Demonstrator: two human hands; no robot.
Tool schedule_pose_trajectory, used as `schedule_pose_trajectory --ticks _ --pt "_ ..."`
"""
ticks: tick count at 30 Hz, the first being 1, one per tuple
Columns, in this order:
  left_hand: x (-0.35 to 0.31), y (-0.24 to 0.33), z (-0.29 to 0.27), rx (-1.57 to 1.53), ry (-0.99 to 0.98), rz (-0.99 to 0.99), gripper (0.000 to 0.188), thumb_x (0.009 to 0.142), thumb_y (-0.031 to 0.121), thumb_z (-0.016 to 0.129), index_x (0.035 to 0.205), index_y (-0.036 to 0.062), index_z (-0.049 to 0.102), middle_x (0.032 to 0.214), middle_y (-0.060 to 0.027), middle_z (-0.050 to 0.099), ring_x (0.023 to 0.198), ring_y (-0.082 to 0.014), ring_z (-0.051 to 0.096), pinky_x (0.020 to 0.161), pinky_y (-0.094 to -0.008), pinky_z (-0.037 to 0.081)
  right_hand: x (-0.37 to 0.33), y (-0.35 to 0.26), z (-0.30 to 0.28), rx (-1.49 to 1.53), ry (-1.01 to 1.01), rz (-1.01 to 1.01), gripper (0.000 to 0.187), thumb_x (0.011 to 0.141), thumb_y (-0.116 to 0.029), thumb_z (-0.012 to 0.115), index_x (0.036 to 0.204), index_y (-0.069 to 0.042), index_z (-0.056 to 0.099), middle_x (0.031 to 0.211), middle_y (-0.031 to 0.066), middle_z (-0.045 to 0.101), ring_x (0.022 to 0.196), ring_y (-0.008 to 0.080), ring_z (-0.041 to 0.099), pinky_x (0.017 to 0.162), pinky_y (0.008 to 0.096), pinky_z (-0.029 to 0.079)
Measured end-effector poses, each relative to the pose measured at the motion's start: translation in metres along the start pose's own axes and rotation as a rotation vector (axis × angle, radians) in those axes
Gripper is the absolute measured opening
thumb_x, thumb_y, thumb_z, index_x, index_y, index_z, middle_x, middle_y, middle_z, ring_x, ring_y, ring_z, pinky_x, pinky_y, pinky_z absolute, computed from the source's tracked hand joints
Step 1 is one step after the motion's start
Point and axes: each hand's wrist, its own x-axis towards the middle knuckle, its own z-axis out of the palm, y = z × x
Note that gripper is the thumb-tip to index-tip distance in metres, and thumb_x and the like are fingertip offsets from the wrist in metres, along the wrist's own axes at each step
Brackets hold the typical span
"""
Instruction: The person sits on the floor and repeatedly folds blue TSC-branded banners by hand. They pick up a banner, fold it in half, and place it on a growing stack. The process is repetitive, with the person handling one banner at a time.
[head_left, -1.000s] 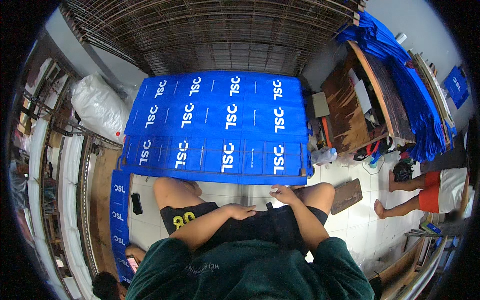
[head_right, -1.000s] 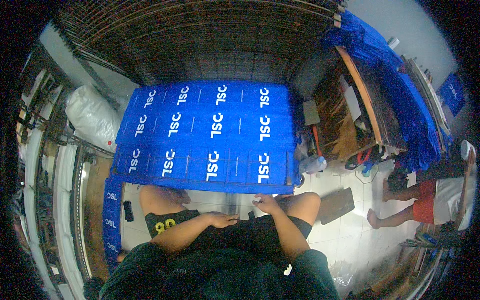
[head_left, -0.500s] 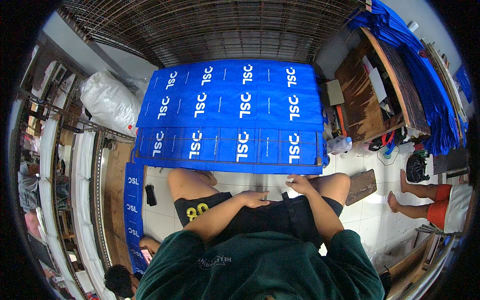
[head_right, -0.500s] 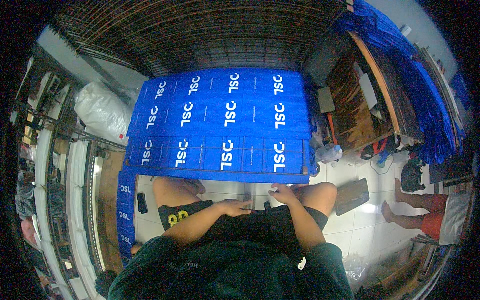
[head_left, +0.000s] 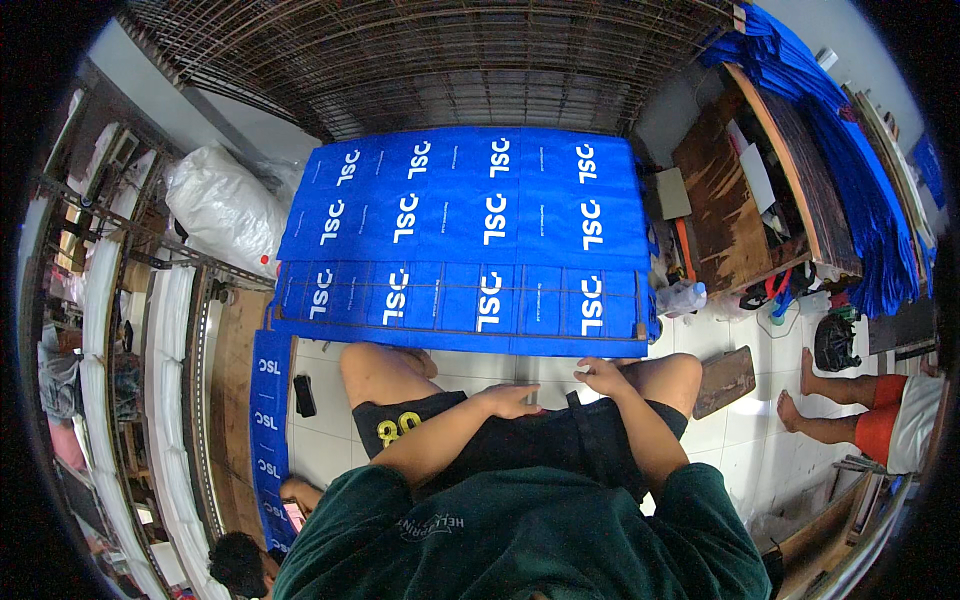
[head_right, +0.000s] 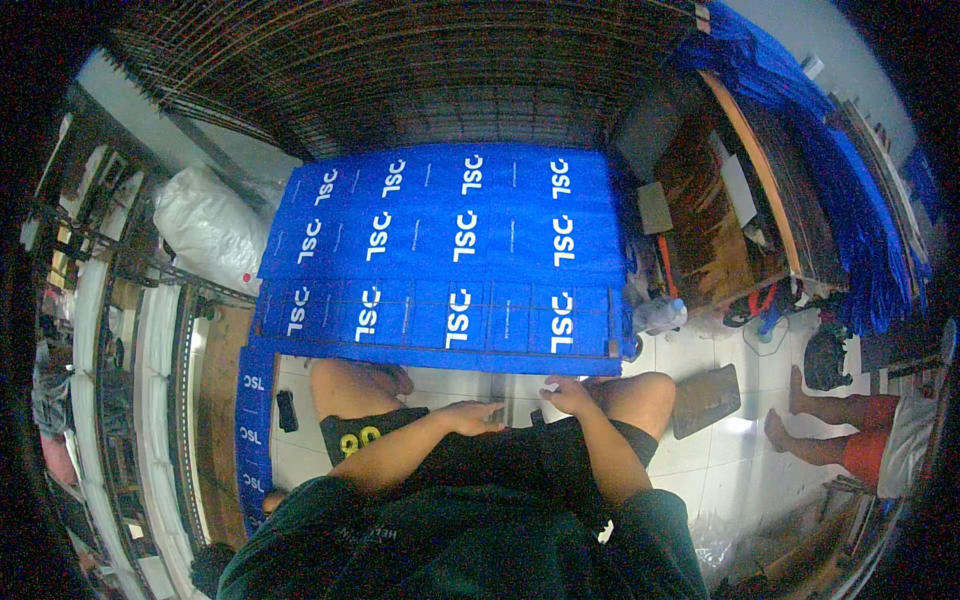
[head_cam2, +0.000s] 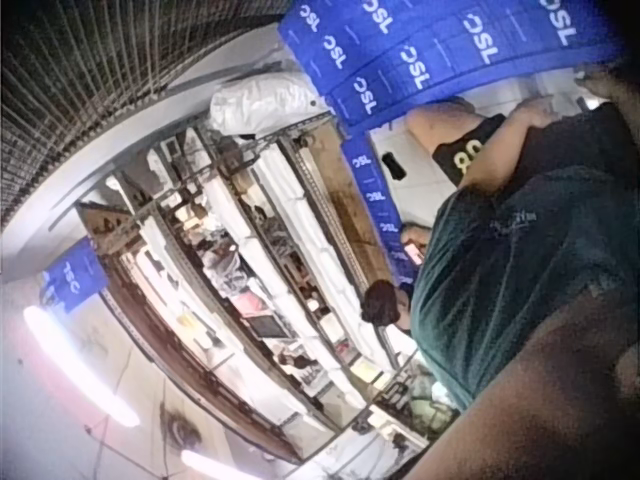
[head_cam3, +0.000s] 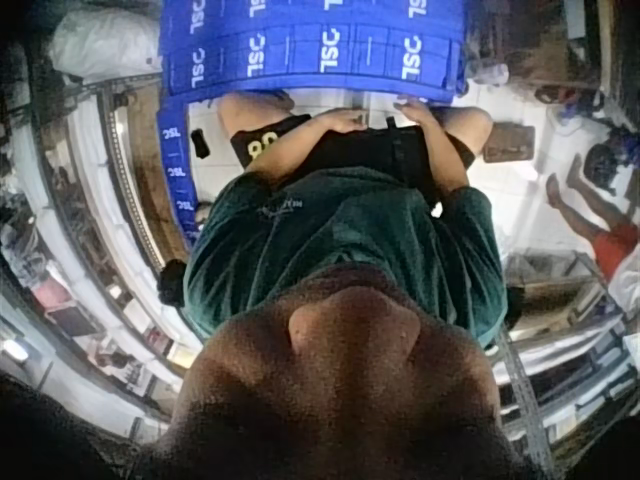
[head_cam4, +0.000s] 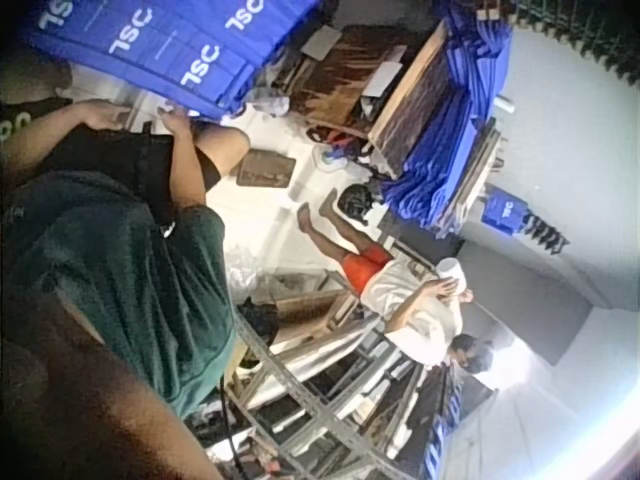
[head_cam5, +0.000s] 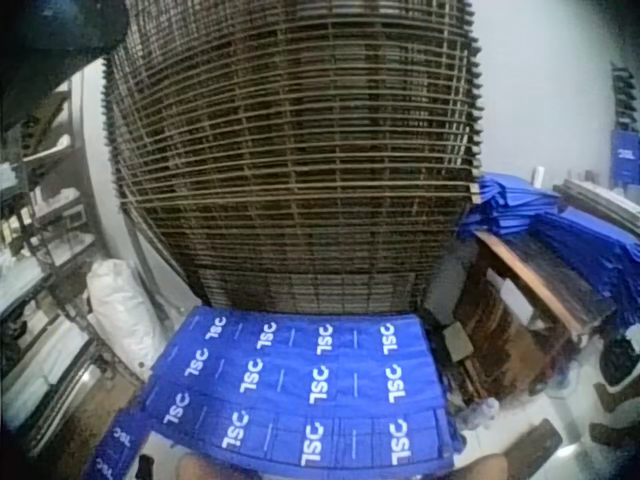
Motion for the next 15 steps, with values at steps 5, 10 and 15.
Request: schedule_pose_trajectory --ticks 5,10,15 --pt "0.022 -0.031 0.023 -0.093 0.019 0.047 0.048 0.083 0.05 0.047 0.105 0.008 0.055 0.1 -0.0167 0.06 0.097 -0.0326 0.055 0.08 -0.0426 0.043 -0.002 -0.013 -0.002 0.013 -0.027 0.023 0.043 0.072 -0.037 0.067 0.102 -0.007 0.061 0.09 0.0167 0.062 0.084 0.0281 0.06 0.078 0.0371 0.047" --pt "0.006 -0.011 0.001 -0.041 0.011 0.061 0.034 0.079 0.037 0.054 0.095 0.0085 0.061 0.1 -0.0137 0.06 0.096 -0.0291 0.055 0.08 -0.0385 0.043 0.006 0.006 0.003 -0.033 -0.03 0.012 0.047 0.074 -0.038 0.065 0.11 -0.008 0.057 0.084 0.0147 0.061 0.076 0.0219 0.059 0.066 0.0335 0.047" --pt "0.002 -0.006 -0.003 -0.109 -0.042 0.009 0.033 0.065 0.029 0.066 0.09 0.0085 0.059 0.096 -0.0109 0.059 0.092 -0.0272 0.056 0.076 -0.0364 0.044 0.008 0.009 0.007 -0.023 -0.023 -0.002 0.046 0.075 -0.036 0.065 0.11 -0.008 0.057 0.083 0.0149 0.061 0.075 0.0224 0.059 0.066 0.0335 0.047"
